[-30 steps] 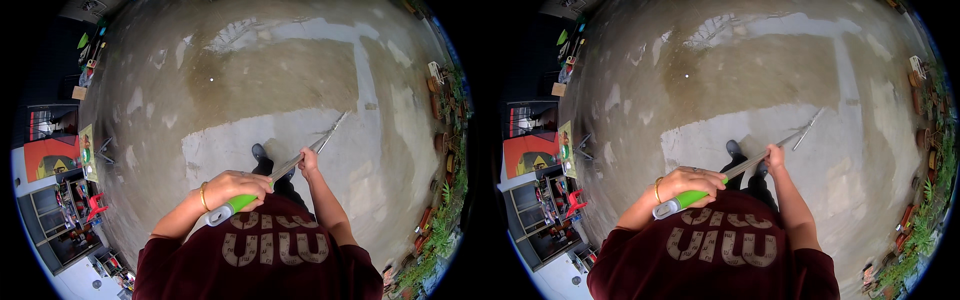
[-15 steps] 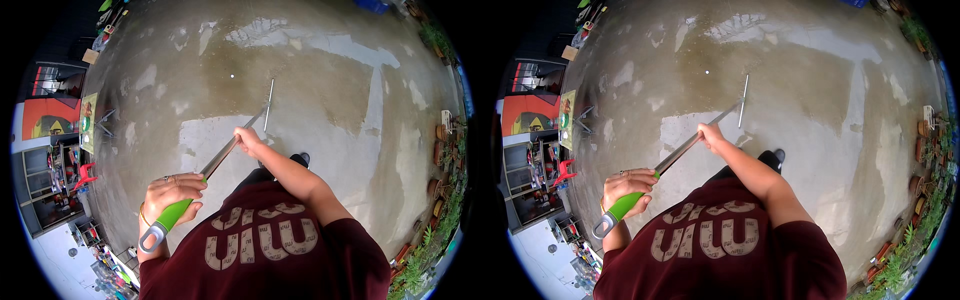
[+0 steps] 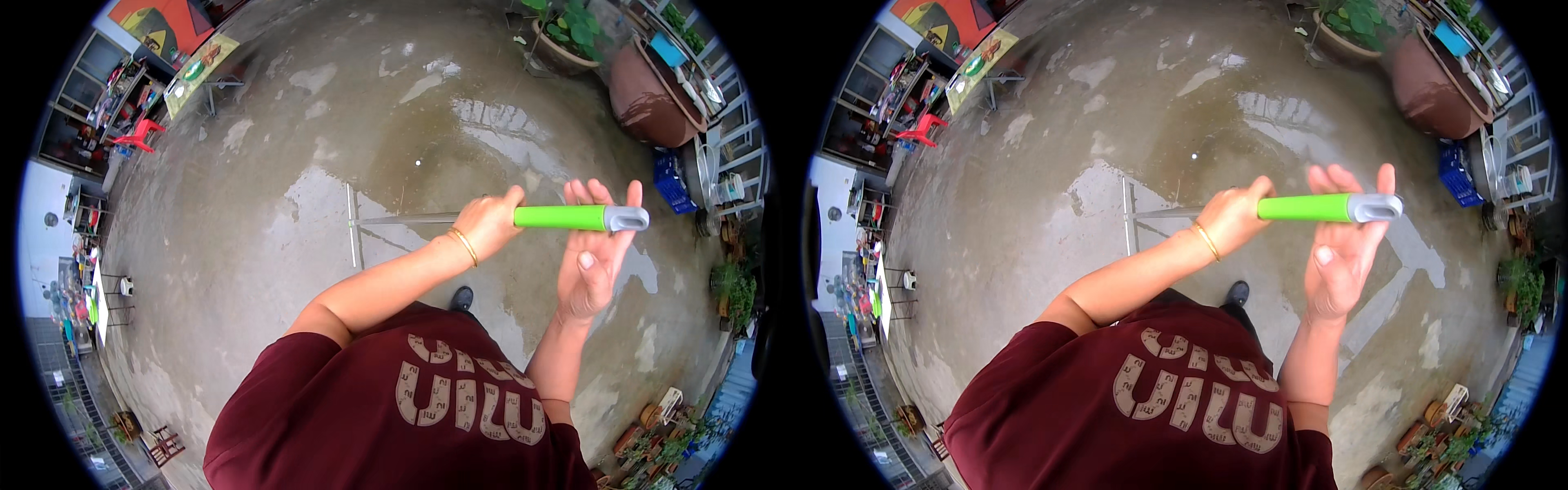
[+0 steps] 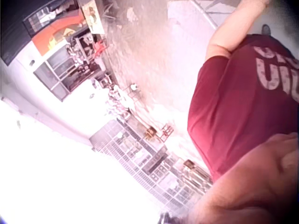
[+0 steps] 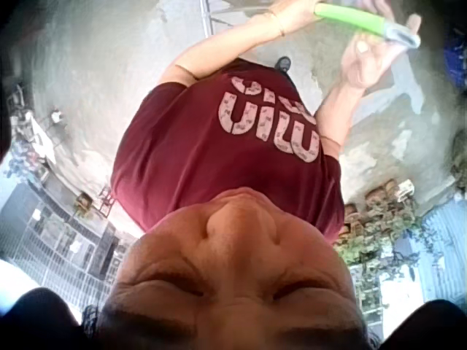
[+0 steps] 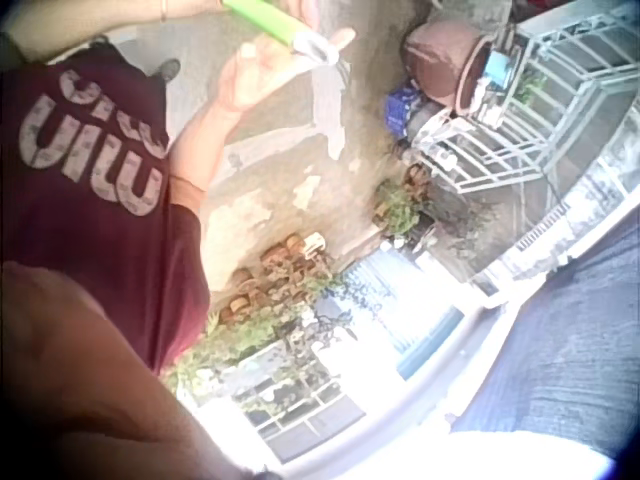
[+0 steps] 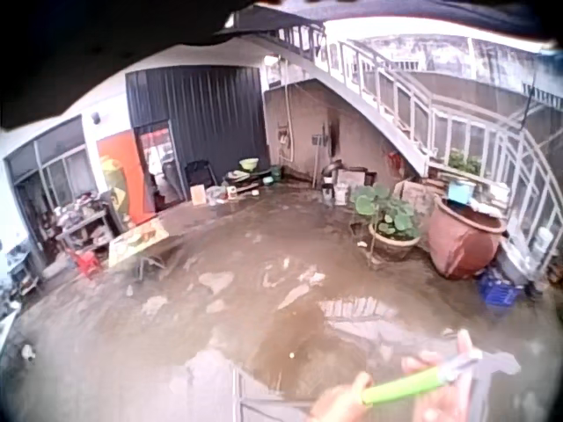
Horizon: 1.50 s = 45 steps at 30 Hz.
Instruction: The person uses a squeegee to push water across a concrete floor in an outdoor area. They move a red plastic chair out of the way to access the space and continue squeegeeing the wet surface toward a drain.
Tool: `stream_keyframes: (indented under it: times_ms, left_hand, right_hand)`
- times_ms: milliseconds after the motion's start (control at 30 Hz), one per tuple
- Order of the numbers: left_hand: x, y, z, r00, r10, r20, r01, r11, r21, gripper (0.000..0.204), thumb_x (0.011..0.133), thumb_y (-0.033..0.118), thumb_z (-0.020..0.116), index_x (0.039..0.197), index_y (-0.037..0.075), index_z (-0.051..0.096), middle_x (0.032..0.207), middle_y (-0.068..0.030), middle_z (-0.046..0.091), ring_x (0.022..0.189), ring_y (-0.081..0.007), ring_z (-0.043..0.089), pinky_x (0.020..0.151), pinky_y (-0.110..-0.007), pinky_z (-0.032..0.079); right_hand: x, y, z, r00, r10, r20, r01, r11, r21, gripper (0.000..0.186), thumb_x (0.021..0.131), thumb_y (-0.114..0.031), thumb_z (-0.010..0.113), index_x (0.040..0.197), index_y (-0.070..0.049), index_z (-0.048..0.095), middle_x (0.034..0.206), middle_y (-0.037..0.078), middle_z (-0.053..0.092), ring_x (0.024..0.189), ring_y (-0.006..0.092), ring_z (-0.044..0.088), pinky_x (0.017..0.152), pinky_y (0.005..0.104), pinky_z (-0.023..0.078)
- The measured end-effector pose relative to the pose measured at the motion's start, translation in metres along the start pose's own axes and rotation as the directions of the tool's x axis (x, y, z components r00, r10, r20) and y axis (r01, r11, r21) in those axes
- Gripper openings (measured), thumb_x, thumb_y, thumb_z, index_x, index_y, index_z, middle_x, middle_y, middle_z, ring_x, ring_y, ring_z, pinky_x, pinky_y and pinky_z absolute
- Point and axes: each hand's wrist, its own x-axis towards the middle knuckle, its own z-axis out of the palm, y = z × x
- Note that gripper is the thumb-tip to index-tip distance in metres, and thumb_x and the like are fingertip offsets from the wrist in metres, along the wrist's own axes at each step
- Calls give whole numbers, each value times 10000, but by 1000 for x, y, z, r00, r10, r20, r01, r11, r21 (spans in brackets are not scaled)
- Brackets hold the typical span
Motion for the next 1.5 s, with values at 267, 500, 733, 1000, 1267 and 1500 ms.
stream_keyframes:
  times_ms: [267,500,733,1000,1267,1500]
  left_hand:
    - [-91,-72,31,877,-448,174,454,891,8,349,791,136,639,1129,111,559,867,-146,657,819,-346,636,725,-433,504]
    - [-271,-128,23,555,-784,-277,832,524,183,139,770,190,654,879,105,665,850,-115,681,860,-323,635,787,-417,491]
    - [-259,-178,40,290,-857,-426,912,382,-148,146,811,220,617,928,162,683,908,-71,689,947,-296,626,873,-425,451]
    - [-53,-212,26,558,-757,-340,760,631,-156,161,874,205,555,962,148,676,933,-80,658,1008,-298,583,1060,-512,308]
    - [106,-216,58,755,-604,-254,591,795,-136,133,895,197,550,968,192,660,944,-8,668,1019,-223,581,1056,-467,310]
    - [160,-191,39,817,-424,-390,417,902,-107,89,837,144,604,892,184,661,858,15,669,906,-189,594,898,-354,345]
  right_hand:
    - [13,23,-51,924,382,0,-371,898,235,221,906,-84,528,1127,-88,514,571,-28,367,495,77,355,547,280,358]
    - [-18,83,22,395,511,763,-782,623,-12,141,863,2,611,996,-22,573,814,76,619,707,160,577,691,320,486]
    - [40,124,75,144,462,875,-615,735,-286,58,835,32,619,887,12,635,752,93,623,708,196,589,861,434,484]
    - [179,119,65,401,361,842,-451,878,-162,70,812,-29,595,877,-8,610,670,59,543,571,175,515,715,425,467]
    - [257,98,12,546,269,793,-202,961,-186,100,838,-83,569,917,-31,599,623,19,435,559,149,453,709,389,431]
    - [298,85,-4,606,55,794,-70,997,-16,146,881,-146,530,988,-71,597,597,-38,437,546,125,460,649,335,414]
